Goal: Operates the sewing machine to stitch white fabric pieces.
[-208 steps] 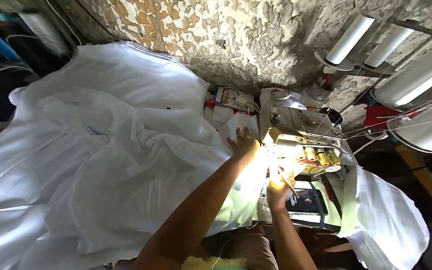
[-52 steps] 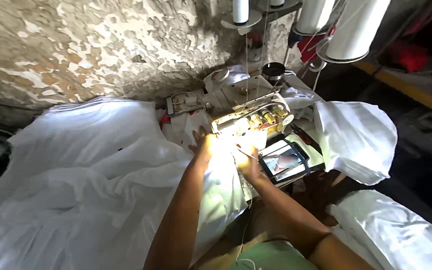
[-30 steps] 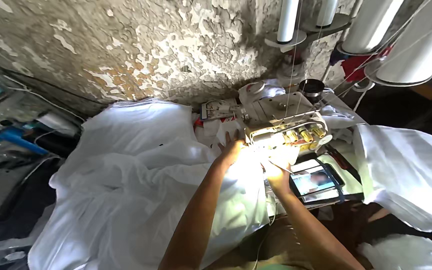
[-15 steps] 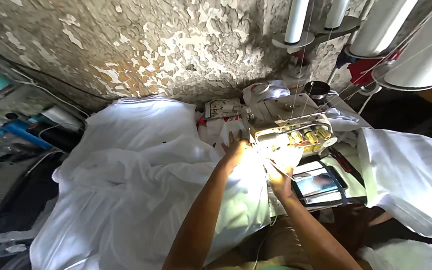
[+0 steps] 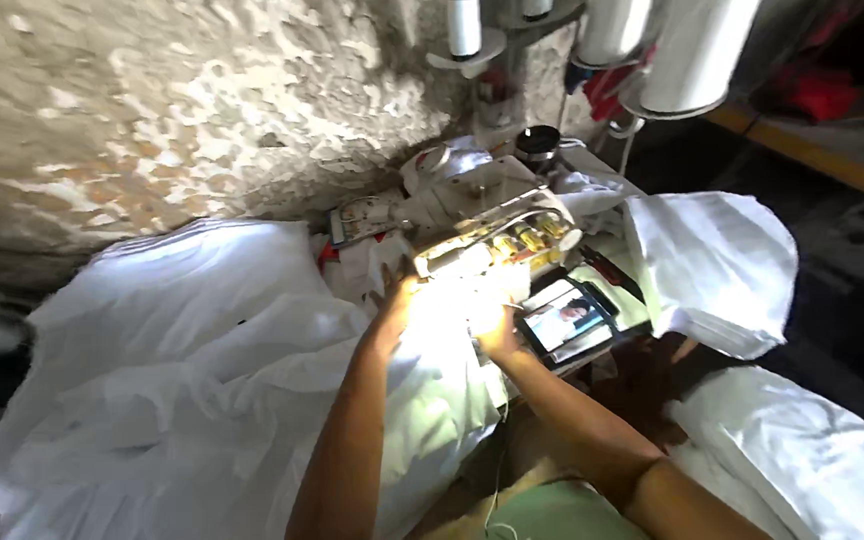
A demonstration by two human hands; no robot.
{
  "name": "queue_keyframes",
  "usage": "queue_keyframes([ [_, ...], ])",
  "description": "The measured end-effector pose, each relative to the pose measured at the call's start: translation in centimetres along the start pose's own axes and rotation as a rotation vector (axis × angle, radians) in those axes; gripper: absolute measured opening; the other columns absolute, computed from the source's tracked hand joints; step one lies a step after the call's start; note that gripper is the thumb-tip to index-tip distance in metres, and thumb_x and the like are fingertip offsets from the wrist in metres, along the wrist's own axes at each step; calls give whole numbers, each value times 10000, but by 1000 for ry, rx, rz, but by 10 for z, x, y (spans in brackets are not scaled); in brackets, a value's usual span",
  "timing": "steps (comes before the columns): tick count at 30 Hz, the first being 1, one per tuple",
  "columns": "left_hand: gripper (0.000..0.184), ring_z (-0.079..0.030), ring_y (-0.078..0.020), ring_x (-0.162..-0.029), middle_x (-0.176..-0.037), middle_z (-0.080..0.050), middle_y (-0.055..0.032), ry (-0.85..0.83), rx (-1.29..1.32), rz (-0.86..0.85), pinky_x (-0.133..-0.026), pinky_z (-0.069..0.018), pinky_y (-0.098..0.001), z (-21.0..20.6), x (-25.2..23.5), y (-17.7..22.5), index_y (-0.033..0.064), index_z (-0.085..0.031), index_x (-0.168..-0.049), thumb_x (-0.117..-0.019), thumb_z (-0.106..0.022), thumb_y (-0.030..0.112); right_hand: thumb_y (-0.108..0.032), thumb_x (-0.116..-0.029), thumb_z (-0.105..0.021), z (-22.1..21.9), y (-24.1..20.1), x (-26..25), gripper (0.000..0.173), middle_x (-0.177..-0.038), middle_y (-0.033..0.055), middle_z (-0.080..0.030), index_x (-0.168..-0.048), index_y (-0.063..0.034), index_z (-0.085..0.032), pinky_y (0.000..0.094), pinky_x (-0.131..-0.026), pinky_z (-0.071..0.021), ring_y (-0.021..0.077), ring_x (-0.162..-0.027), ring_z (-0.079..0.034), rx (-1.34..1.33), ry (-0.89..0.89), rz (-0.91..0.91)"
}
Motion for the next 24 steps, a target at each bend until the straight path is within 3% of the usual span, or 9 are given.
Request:
queue_keyframes([
  [1, 370, -95, -416, -1562, -1654, -306, -176, 0, -11, 8, -1160, 6, -752, 1, 0, 2, 25, -591, -1401, -1061, -529, 157, 14, -932, -608, -1, 3, -2, 160, -932, 192, -650, -1063, 102, -637, 353, -785, -540, 208, -851, -629, -18, 17, 48],
  [3, 360, -140, -426, -1550, -1632, -336, -201, -7, -10, 15, -1167, -28, -740, 3, 2, 4, 8, -602, -1384, -1058, -540, 145, 13, -952, -589, -1, 3, -3, 148, -905, 166, -647, -1070, 82, -647, 333, -729, -549, 181, -782, -622, -49, 5, 99],
  [6, 339, -111, -435, -1552, -1635, -321, -210, 1, -12, 18, -1170, -10, -738, 4, 6, 10, -2, -615, -1355, -1043, -555, 116, 27, -946, -604, 2, 0, -2, 187, -951, 169, -653, -1122, 81, -638, 317, -741, -552, 169, -790, -625, -87, -29, 53],
  [10, 396, -84, -444, -1558, -1640, -299, -233, 57, -38, -42, -1151, 42, -757, 0, 11, 15, -23, -542, -1431, -1047, -506, 67, 5, -951, -629, 7, -2, 4, 240, -986, 169, -694, -1179, 79, -635, 344, -799, -572, 170, -847, -670, -65, -27, -46],
  [12, 391, -45, -451, -1563, -1641, -306, -225, 68, -125, -57, -1136, 65, -776, -1, 8, 10, -26, -541, -1425, -1051, -499, 80, 30, -925, -628, 5, 3, 10, 204, -922, 75, -689, -1128, 41, -642, 283, -757, -582, 92, -808, -672, -192, 69, -22],
  [14, 374, -52, -479, -1557, -1636, -330, -209, 53, -285, -72, -1119, 13, -802, 1, 5, 9, 2, -582, -1401, -1060, -537, 148, 64, -873, -614, 7, 6, 13, 193, -863, -6, -678, -1050, -7, -641, 258, -726, -598, 54, -763, -677, -317, 120, 5],
  [16, 398, -37, -475, -1559, -1657, -295, -190, 31, -339, -58, -1123, 4, -800, 2, 5, 12, 30, -567, -1431, -1071, -523, 192, 87, -899, -576, 10, 2, 12, 172, -791, -26, -674, -1005, -45, -609, 251, -644, -607, 61, -659, -674, -421, 133, -75],
  [19, 414, -28, -465, -1562, -1668, -266, -191, 16, -357, -25, -1137, -6, -778, 3, 8, 19, 19, -536, -1456, -1084, -492, 196, 70, -973, -543, 10, 3, 7, 122, -721, 21, -651, -1024, -35, -579, 255, -537, -578, 103, -552, -640, -565, 144, -258],
  [24, 360, -32, -456, -1565, -1657, -284, -206, 25, -351, -14, -1144, 1, -766, 2, 9, 21, -10, -595, -1379, -1078, -506, 167, 62, -1014, -478, 10, 6, 3, 139, -664, 25, -606, -1024, -60, -546, 231, -476, -533, 92, -502, -595, -726, 179, -431],
])
Point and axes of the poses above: each hand's wrist, its own x-axis away from the middle knuckle, its own z-axis out of the back of the hand, y = z × x, the point moved 2 cm from there along -x, towards the middle knuckle
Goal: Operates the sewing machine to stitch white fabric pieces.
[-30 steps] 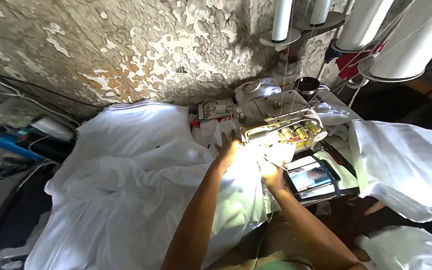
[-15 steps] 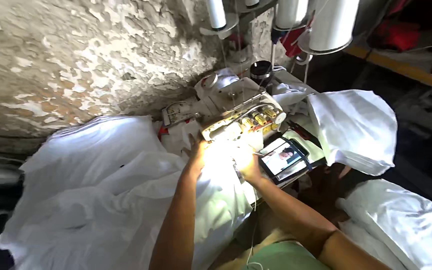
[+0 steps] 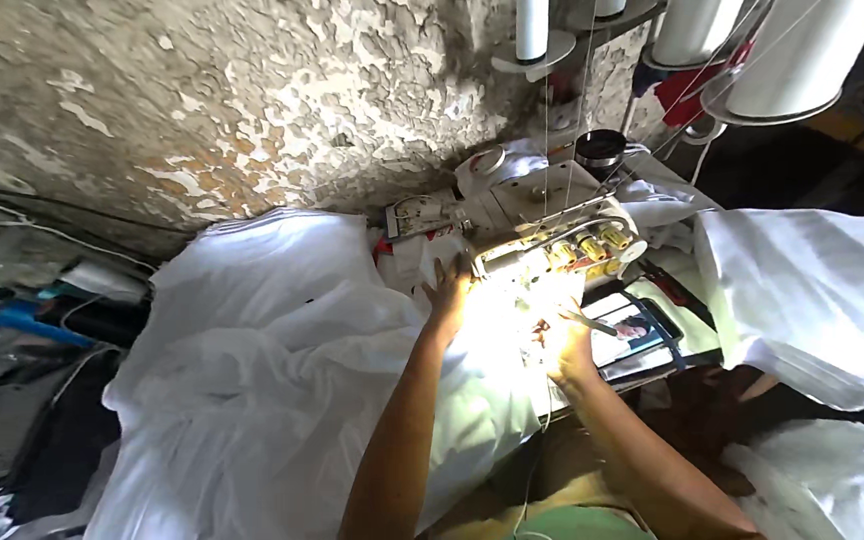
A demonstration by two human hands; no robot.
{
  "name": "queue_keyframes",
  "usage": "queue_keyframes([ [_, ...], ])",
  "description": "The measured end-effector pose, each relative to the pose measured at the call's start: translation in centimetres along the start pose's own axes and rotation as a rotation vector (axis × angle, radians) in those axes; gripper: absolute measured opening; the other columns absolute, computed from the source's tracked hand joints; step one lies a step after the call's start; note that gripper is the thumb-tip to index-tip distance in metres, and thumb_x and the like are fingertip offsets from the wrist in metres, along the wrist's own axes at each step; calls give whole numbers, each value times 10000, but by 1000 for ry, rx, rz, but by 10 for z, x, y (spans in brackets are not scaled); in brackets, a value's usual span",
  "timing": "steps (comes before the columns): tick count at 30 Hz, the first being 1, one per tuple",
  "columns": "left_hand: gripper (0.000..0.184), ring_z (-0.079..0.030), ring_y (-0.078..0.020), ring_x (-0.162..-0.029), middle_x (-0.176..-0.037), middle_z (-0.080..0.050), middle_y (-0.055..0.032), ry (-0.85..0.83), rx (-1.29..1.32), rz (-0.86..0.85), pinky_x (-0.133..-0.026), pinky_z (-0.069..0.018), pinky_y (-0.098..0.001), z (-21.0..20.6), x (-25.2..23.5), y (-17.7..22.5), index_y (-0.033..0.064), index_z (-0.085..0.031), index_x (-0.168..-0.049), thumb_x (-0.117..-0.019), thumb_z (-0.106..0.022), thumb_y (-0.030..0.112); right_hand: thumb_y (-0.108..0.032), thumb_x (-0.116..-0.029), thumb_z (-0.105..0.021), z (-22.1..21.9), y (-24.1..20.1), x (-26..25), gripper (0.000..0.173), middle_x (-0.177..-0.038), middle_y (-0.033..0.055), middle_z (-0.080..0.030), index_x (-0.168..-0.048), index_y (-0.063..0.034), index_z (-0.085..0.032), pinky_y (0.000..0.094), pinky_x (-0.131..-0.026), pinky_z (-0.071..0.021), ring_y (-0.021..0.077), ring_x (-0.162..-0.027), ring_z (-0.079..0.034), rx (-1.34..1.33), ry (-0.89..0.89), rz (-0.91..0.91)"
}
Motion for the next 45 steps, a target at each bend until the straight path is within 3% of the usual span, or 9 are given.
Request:
queue_keyframes([
  [15, 358, -64, -448, -1564, -1642, -330, -182, 57, -12, 25, -1154, -54, -751, -2, -2, -1, 1, -616, -1347, -1085, -506, 218, -38, -1077, -411, -7, -2, -1, 220, -587, 18, -548, -948, -4, -587, 160, -431, -442, 45, -439, -504, -103, 20, -259],
  [19, 339, -69, -469, -1555, -1635, -328, -199, 83, 125, 78, -1139, -48, -772, 3, -4, -6, -2, -623, -1336, -1068, -539, 187, -119, -1102, -357, -2, -2, -1, 325, -671, 22, -586, -1107, 6, -657, 144, -456, -429, 24, -475, -491, -171, -118, -339],
  [24, 318, -118, -487, -1535, -1615, -321, -254, 157, 337, 76, -1141, -56, -767, 7, -7, -25, -55, -643, -1252, -1075, -492, 161, -57, -1083, -378, -4, -3, 0, 287, -639, 33, -579, -1052, 31, -650, 155, -440, -434, 35, -462, -497, -135, -115, -314],
  [29, 367, -467, -264, -1325, -1428, -524, -203, 302, 889, 131, -1100, -366, -451, 16, 7, -39, -52, -524, -1394, -1088, -452, 138, -10, -1065, -409, -8, -6, 3, 254, -632, 48, -603, -1016, 43, -652, 162, -439, -452, 51, -466, -532, -101, -93, -269],
  [33, 270, -607, -96, -1210, -1228, -710, -59, 365, 1159, 43, -1044, -440, -305, 34, 19, -48, 48, -598, -1085, -1104, -347, 146, 19, -1052, -421, -14, -8, 6, 226, -652, 57, -618, -1017, 29, -644, 167, -433, -458, 56, -468, -541, -84, -58, -218],
  [36, 292, -711, -146, -1056, -971, -757, -11, 269, 1352, -63, -981, -535, -348, 48, 31, -47, 142, -579, -1019, -1102, -300, 152, 59, -1033, -440, -17, -10, 7, 165, -629, 38, -606, -1002, -8, -588, 179, -431, -478, 65, -460, -559, -43, -39, -141],
  [39, 225, -686, -84, -888, -843, -663, 59, 265, 1035, -216, -937, -557, -337, 63, 43, -49, 107, -572, -1014, -1071, -356, 96, 92, -999, -481, -16, -10, 7, 147, -617, 29, -603, -985, -17, -579, 189, -437, -488, 70, -458, -561, 13, -33, -54],
  [42, 209, -632, -108, -815, -820, -620, -39, 355, 309, -305, -932, -512, -378, 77, 48, -64, -45, -584, -1080, -1063, -430, 96, 107, -975, -519, -13, -6, 4, 130, -627, 41, -619, -971, -13, -572, 218, -461, -516, 92, -474, -584, 92, -56, 29],
  [45, 192, -700, -383, -888, -829, -696, -179, 448, -190, -371, -1090, -264, -760, 84, 52, -82, -72, -665, -1060, -1027, -530, 60, 118, -952, -552, -12, -4, 3, 142, -646, 35, -628, -1001, -11, -583, 215, -476, -519, 91, -495, -595, 179, -84, 69],
])
Point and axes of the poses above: each hand's wrist, its own x-axis away from the middle knuckle, its own z-axis out of the back of the hand, y = z × x, the point moved 2 cm from there along -x, towards the middle knuckle
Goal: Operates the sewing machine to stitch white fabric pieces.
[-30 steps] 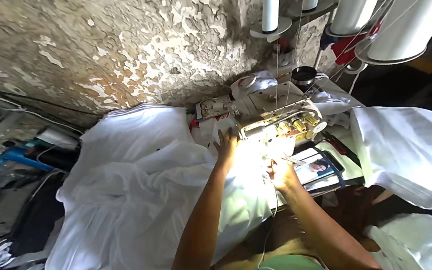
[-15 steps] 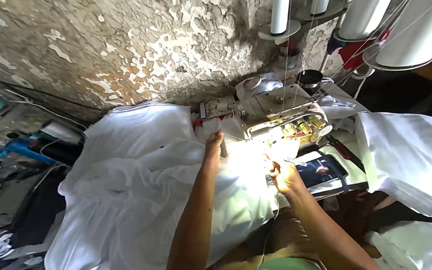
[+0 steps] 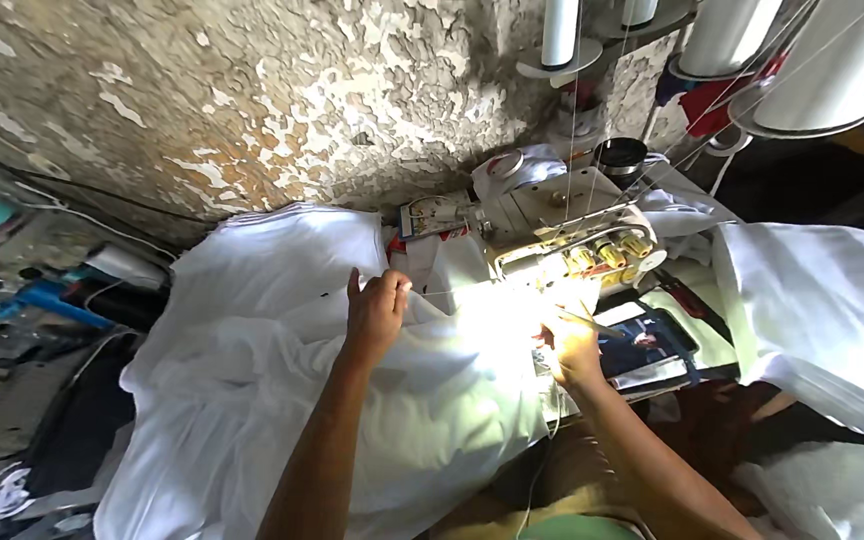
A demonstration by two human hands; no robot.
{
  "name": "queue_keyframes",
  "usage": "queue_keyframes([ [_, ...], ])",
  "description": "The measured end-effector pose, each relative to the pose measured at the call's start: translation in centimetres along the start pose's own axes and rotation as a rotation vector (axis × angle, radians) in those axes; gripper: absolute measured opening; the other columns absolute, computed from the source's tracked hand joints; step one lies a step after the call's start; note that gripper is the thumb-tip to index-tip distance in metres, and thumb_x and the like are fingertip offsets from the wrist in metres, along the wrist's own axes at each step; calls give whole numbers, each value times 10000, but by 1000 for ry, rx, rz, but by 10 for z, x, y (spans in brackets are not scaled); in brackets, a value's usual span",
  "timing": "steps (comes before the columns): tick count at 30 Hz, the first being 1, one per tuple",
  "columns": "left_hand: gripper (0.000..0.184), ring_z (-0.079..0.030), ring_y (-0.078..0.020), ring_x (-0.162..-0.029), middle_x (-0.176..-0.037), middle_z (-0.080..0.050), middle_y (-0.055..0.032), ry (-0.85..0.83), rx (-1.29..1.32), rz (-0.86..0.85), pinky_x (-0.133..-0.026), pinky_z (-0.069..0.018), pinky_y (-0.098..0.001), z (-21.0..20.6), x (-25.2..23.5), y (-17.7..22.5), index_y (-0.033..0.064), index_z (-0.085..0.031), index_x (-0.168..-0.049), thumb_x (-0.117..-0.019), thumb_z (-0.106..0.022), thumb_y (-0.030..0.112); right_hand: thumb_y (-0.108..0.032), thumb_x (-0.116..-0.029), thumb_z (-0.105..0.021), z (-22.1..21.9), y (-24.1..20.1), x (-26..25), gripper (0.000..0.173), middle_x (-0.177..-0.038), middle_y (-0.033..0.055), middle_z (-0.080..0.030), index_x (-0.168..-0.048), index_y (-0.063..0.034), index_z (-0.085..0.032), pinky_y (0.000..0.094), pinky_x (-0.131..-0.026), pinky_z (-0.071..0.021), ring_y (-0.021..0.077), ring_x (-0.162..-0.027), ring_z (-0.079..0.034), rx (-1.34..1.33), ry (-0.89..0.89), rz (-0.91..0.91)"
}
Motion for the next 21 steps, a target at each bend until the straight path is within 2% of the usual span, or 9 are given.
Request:
queue_keyframes([
  [2, 158, -702, -438, -973, -894, -718, -204, -26, -127, -81, -1102, -193, -798, -2, 4, -8, -61, -681, -1040, -1006, -553, 27, 129, -941, -550, -1, 1, -1, 158, -637, 25, -625, -991, -17, -583, 209, -480, -519, 82, -493, -590, 9, -22, 22],
  [5, 141, -694, -416, -1058, -954, -724, -190, -26, -235, -173, -1134, -160, -780, -10, 6, -18, -35, -685, -1000, -1004, -551, 8, 138, -927, -564, -3, 1, 0, 170, -626, 14, -625, -967, -26, -579, 209, -487, -529, 76, -494, -598, 38, -22, 69],
  [10, 148, -639, -436, -1208, -1012, -740, -203, -85, -315, -142, -1163, -113, -762, -10, -7, -26, -48, -683, -1011, -1010, -536, -29, 181, -875, -564, 2, -1, 6, 217, -622, -17, -623, -952, -22, -574, 193, -512, -538, 51, -508, -607, 132, -10, 105],
  [12, 155, -628, -446, -1224, -1024, -740, -205, -71, -298, -150, -1154, -123, -772, -12, -13, -25, -50, -686, -1015, -1013, -533, -21, 158, -897, -551, 6, -2, 8, 194, -613, -16, -634, -972, -16, -590, 184, -519, -535, 45, -514, -614, 138, -15, 117],
  [15, 177, -563, -452, -1314, -1086, -737, -208, -91, -290, -77, -1164, -91, -764, -17, -23, -19, -55, -691, -1033, -1020, -518, -20, 79, -960, -552, 18, -8, 12, 119, -701, -34, -638, -1029, -11, -587, 176, -551, -549, 23, -552, -616, 239, -69, 165],
  [18, 208, -495, -484, -1366, -1178, -709, -232, -126, -259, 22, -1148, -73, -789, -18, -31, -20, -55, -680, -1098, -1043, -495, 23, 33, -948, -615, 36, -17, 16, 107, -822, -23, -649, -1040, -11, -583, 160, -538, -531, 6, -570, -590, 304, -109, 270],
  [21, 310, -427, -531, -1403, -1414, -588, -249, -97, -178, 49, -1123, -120, -815, -14, -31, -17, 5, -636, -1323, -1046, -546, 111, 14, -926, -615, 77, -34, 7, 185, -820, -52, -660, -1096, -32, -558, 178, -554, -556, 0, -577, -607, 376, -53, 385],
])
Point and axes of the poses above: each hand's wrist, its own x-axis away from the middle knuckle, its own z-axis out of the back of the hand, y = z × x, the point moved 2 cm from there along -x, towards the middle knuckle
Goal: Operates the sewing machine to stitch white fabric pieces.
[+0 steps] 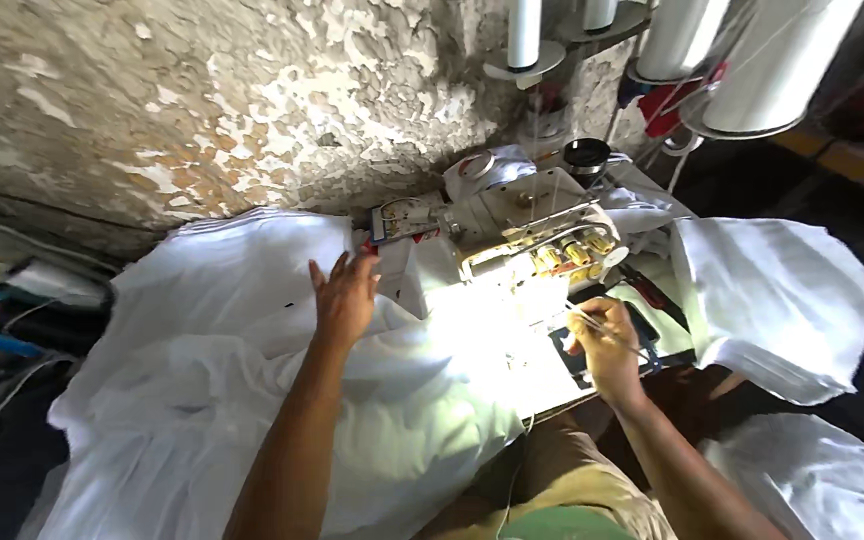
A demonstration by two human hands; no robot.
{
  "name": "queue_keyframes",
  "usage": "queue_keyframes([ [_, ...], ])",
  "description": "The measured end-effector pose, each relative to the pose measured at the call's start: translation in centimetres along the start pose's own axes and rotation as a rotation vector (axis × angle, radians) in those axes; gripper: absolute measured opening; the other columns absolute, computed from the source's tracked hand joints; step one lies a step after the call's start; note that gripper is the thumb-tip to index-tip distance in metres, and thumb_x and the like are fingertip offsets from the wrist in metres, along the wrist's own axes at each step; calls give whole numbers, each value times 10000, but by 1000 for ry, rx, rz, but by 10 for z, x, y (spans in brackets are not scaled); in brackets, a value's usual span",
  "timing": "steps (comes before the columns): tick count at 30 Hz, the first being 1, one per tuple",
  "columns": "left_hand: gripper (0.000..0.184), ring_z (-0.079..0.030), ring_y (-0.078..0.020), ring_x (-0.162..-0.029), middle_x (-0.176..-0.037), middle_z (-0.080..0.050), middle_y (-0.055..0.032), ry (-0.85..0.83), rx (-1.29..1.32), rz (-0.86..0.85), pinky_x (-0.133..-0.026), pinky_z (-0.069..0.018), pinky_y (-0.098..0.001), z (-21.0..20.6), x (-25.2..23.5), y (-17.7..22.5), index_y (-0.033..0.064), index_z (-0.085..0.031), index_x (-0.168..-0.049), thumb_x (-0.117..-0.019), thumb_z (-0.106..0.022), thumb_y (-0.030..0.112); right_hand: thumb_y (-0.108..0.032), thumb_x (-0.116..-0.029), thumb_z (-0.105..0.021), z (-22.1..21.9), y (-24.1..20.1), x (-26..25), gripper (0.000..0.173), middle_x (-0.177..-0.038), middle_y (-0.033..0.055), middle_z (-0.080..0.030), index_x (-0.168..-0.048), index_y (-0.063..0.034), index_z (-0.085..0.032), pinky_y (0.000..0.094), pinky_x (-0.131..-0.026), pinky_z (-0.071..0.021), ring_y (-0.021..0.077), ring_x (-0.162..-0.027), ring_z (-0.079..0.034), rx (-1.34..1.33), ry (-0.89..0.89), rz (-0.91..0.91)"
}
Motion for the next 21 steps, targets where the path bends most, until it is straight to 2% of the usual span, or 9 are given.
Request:
queue_keyframes([
  [2, 387, -283, -534, -1485, -1584, -408, -244, 71, -6, -26, -1129, -117, -806, 0, 9, -1, 57, -591, -1414, -1038, -559, 139, -28, -954, -626, 39, -1, -16, 193, -814, -15, -657, -1138, -18, -571, 208, -554, -563, 32, -580, -616, 113, 40, -63],
  [4, 424, -189, -543, -1514, -1638, -296, -259, 139, -18, -48, -1137, -111, -796, 1, 22, -1, 98, -564, -1459, -1045, -535, 185, -61, -994, -631, 75, -7, -34, 242, -919, 62, -664, -1226, 3, -606, 229, -550, -553, 69, -600, -613, 261, 5, -186],
  [6, 440, -145, -537, -1526, -1649, -250, -275, 191, -7, -62, -1163, -98, -765, 4, 39, 1, 103, -562, -1464, -1049, -505, 237, -82, -1014, -619, 99, -13, -51, 240, -933, 87, -665, -1240, -4, -633, 226, -519, -521, 73, -578, -585, 406, -69, -245],
  [9, 446, -132, -510, -1540, -1649, -265, -261, 265, 36, -51, -1208, -92, -697, 6, 74, 9, 95, -606, -1423, -1054, -480, 310, -103, -1026, -609, 110, -24, -67, 185, -870, 75, -664, -1179, -12, -661, 211, -487, -493, 57, -529, -549, 522, -139, -225],
  [11, 451, -129, -517, -1537, -1644, -276, -262, 293, 68, -36, -1218, -88, -678, 6, 104, 18, 68, -624, -1394, -1064, -471, 336, -110, -1030, -603, 108, -25, -82, 175, -864, 83, -655, -1161, -8, -661, 236, -498, -502, 72, -535, -551, 541, -160, -281],
  [14, 452, -190, -631, -1467, -1570, -349, -350, 295, 85, 17, -1195, -118, -703, 9, 152, 30, 0, -667, -1319, -1058, -496, 327, -139, -1022, -620, 102, -7, -106, 188, -844, 110, -650, -1158, -18, -668, 292, -502, -510, 119, -533, -560, 603, -230, -362],
  [16, 446, -187, -681, -1435, -1526, -369, -403, 249, 90, 85, -1187, -123, -707, 15, 181, 36, -34, -675, -1289, -1053, -505, 304, -175, -1027, -627, 98, 6, -120, 208, -864, 120, -652, -1170, -29, -665, 305, -501, -510, 130, -528, -555, 650, -303, -421],
  [19, 399, -164, -686, -1437, -1514, -356, -431, 216, 103, 172, -1202, -109, -689, 21, 221, 37, -72, -672, -1263, -1038, -523, 222, -214, -1034, -622, 92, 18, -136, 242, -937, 140, -662, -1207, -50, -659, 342, -544, -513, 167, -575, -567, 743, -414, -505],
  [21, 384, -186, -703, -1417, -1487, -371, -453, 222, 96, 202, -1202, -151, -671, 20, 244, 35, -92, -675, -1238, -1028, -533, 197, -193, -1015, -654, 90, 32, -146, 299, -1019, 175, -645, -1278, -57, -614, 384, -586, -522, 216, -643, -581, 770, -447, -581],
])
Point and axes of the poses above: each hand's wrist, its own x-axis away from the middle knuckle, its own z-axis out of the back of the hand, y = z × x, the point moved 2 cm from there along -x, towards the middle knuckle
